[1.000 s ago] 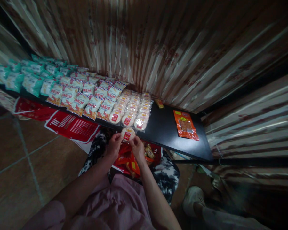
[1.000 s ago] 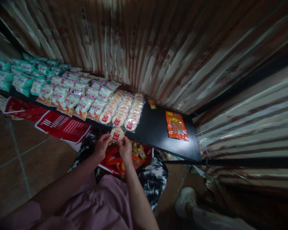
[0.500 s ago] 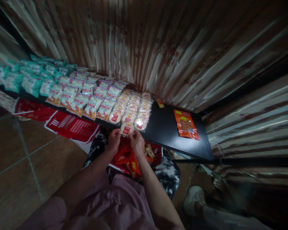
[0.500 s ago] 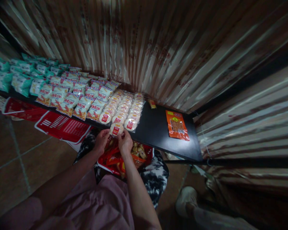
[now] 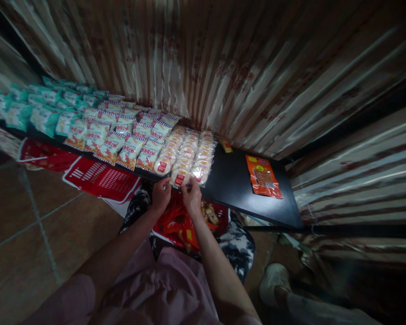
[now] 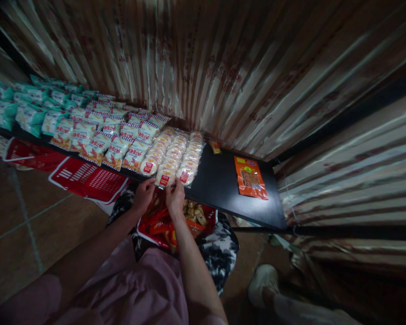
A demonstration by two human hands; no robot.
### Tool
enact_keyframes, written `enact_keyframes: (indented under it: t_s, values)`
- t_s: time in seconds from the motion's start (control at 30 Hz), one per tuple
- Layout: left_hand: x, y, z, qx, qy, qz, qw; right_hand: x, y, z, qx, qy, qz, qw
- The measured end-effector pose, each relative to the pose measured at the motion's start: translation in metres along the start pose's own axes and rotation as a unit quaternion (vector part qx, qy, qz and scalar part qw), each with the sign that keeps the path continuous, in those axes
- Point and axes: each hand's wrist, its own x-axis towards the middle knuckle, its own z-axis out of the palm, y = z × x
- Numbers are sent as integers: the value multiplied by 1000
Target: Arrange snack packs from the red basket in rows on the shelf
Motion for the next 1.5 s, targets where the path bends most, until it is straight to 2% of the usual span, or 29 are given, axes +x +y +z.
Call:
enact_keyframes:
  t_s: [0.13,0.23,0.4,0.57,0.83,0.97,1.1,1.23,1.33,1.5]
  values:
    - [1,7,-1,-14,7,24,1000,0,-2,0,4,6,-10,1000]
    - [2,9,-1,6,6,68,998,1,-1,2,-18,14,-31,999]
    - [5,-3,-1,121,4,173,977,0,4,7,-44,47,-75,995]
    - [6,-14,0,171,0,247,954,-8,5,9,-36,58,-86,994]
    - [14,-8,8,199,-34,295,934,-10,7,10,-41,47,-91,994]
    - [18,-9,12,230,-28,312,921,-11,7,9,-53,39,-109,992]
    - [17,-7,13,265,-14,332,905,-11,8,-2,-78,85,-152,982]
    - [18,-4,13,274,-27,362,891,5,15,-22,-177,153,-164,958]
    - [19,-4,14,267,-30,376,887,24,21,-34,-257,132,-144,947]
    - [20,-5,17,263,-19,399,878,47,29,-37,-360,23,-147,921]
